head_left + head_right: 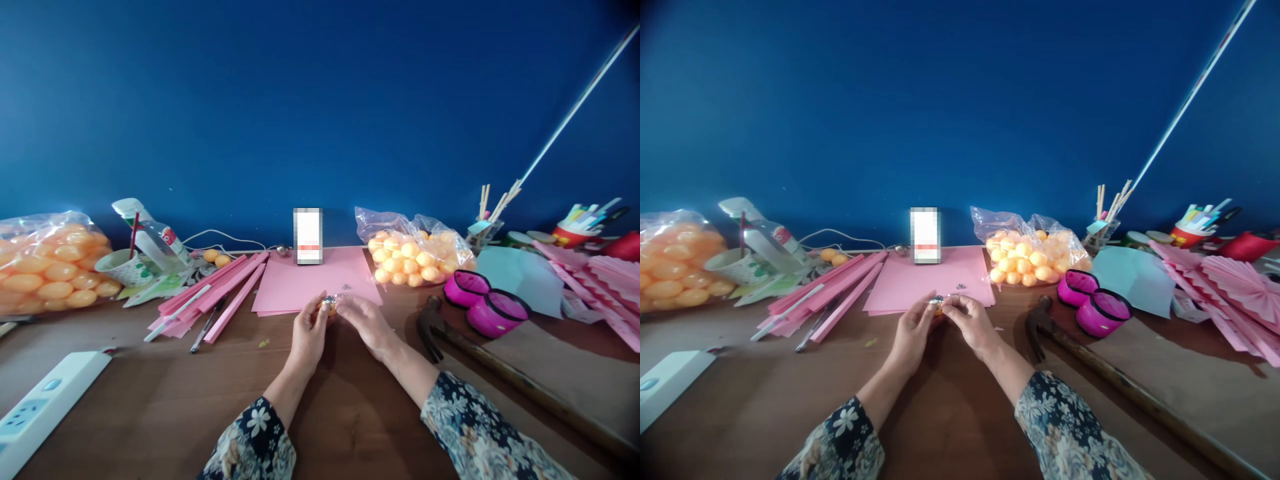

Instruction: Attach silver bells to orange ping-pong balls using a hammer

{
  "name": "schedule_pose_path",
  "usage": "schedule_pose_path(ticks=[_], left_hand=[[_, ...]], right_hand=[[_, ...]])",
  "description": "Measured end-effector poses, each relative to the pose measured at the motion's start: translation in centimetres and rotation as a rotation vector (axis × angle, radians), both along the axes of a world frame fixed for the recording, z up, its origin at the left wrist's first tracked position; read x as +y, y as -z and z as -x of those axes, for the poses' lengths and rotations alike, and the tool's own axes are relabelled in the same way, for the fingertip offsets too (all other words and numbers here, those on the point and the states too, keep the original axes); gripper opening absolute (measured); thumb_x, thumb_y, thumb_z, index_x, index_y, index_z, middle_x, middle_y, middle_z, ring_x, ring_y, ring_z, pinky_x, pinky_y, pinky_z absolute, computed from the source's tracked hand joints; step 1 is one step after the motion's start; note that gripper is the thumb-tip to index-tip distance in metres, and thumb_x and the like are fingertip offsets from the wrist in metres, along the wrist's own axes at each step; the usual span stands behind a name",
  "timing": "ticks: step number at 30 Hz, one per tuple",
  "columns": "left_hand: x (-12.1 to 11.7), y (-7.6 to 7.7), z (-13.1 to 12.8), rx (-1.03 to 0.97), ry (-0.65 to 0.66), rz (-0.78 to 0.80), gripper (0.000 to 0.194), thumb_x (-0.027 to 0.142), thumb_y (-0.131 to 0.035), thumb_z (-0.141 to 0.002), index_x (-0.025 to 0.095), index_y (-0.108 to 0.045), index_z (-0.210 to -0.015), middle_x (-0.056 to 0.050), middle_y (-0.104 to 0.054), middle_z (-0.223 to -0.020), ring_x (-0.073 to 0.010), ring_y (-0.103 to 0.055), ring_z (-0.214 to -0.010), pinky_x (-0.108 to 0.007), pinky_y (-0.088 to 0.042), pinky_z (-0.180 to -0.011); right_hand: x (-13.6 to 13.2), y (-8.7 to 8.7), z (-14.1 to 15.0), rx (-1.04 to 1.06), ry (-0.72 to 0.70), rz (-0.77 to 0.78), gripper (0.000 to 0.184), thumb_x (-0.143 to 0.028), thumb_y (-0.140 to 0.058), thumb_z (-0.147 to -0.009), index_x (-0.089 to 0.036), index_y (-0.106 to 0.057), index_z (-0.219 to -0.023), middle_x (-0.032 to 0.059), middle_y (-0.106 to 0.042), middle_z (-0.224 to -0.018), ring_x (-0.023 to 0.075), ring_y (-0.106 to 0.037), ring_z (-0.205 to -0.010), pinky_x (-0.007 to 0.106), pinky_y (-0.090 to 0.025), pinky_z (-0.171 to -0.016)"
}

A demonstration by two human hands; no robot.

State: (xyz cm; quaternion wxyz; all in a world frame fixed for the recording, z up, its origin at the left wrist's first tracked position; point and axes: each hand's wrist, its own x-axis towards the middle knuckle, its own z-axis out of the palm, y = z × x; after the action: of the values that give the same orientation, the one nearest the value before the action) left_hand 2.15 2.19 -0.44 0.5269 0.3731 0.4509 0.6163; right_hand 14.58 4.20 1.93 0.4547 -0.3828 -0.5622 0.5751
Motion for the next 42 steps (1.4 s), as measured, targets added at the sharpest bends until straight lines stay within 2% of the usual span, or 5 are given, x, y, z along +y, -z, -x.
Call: schedule_pose_path(ticks=[6, 19, 30, 34, 42], left_hand=[[-0.06, 0.01, -0.02, 0.016, 0.007, -0.010, 0.042, 0.036, -0.059, -0.076, 0.017, -0.056, -0.113, -0.008, -0.066, -0.103, -0.0193, -0.062, -0.093, -0.035, -0.049, -0.087], [0.00, -0.10, -0.02, 0.036, -0.015, 0.018, 0.043, 0.037, -0.062, -0.073, 0.018, -0.058, -0.111, -0.008, -0.067, -0.100, -0.0180, -0.065, -0.085, -0.034, -0.050, -0.084], [0.08, -0.01, -0.04, 0.064, -0.013, 0.000, 0.043, 0.036, -0.062, -0.073, 0.017, -0.058, -0.112, -0.008, -0.067, -0.100, -0.0196, -0.063, -0.091, -0.035, -0.049, -0.086], [0.15, 0.25, 0.07, 0.102, -0.010, -0.008, 0.044, 0.036, -0.061, -0.074, 0.018, -0.056, -0.114, -0.009, -0.065, -0.108, -0.0214, -0.061, -0.097, -0.037, -0.047, -0.089], [0.27, 0.61, 0.32, 0.169, -0.020, -0.033, 0.042, 0.036, -0.060, -0.075, 0.020, -0.058, -0.113, -0.008, -0.062, -0.115, -0.0217, -0.059, -0.101, -0.036, -0.044, -0.093]], right_hand=[[0.09, 0.25, -0.07, 0.004, 0.020, 0.001, 0.025, -0.040, -0.061, -0.074, -0.017, -0.065, -0.084, 0.0044, -0.066, -0.090, 0.0182, -0.059, -0.086, 0.030, -0.046, -0.077], [0.02, -0.14, -0.10, -0.010, 0.014, 0.040, 0.025, -0.041, -0.062, -0.072, -0.017, -0.063, -0.078, 0.0033, -0.066, -0.084, 0.0187, -0.059, -0.085, 0.031, -0.048, -0.076], [0.08, 0.07, -0.15, 0.009, -0.008, 0.075, 0.025, -0.041, -0.062, -0.072, -0.017, -0.062, -0.079, 0.0031, -0.065, -0.084, 0.0179, -0.059, -0.082, 0.029, -0.048, -0.070], [0.03, -0.06, -0.15, -0.001, -0.003, 0.080, 0.026, -0.041, -0.062, -0.071, -0.016, -0.062, -0.080, 0.0032, -0.064, -0.083, 0.0164, -0.058, -0.077, 0.027, -0.048, -0.067], [-0.03, -0.26, -0.20, -0.005, -0.018, 0.147, 0.033, -0.046, -0.064, -0.068, -0.016, -0.063, -0.082, 0.0041, -0.065, -0.083, 0.0194, -0.060, -0.083, 0.031, -0.049, -0.071]])
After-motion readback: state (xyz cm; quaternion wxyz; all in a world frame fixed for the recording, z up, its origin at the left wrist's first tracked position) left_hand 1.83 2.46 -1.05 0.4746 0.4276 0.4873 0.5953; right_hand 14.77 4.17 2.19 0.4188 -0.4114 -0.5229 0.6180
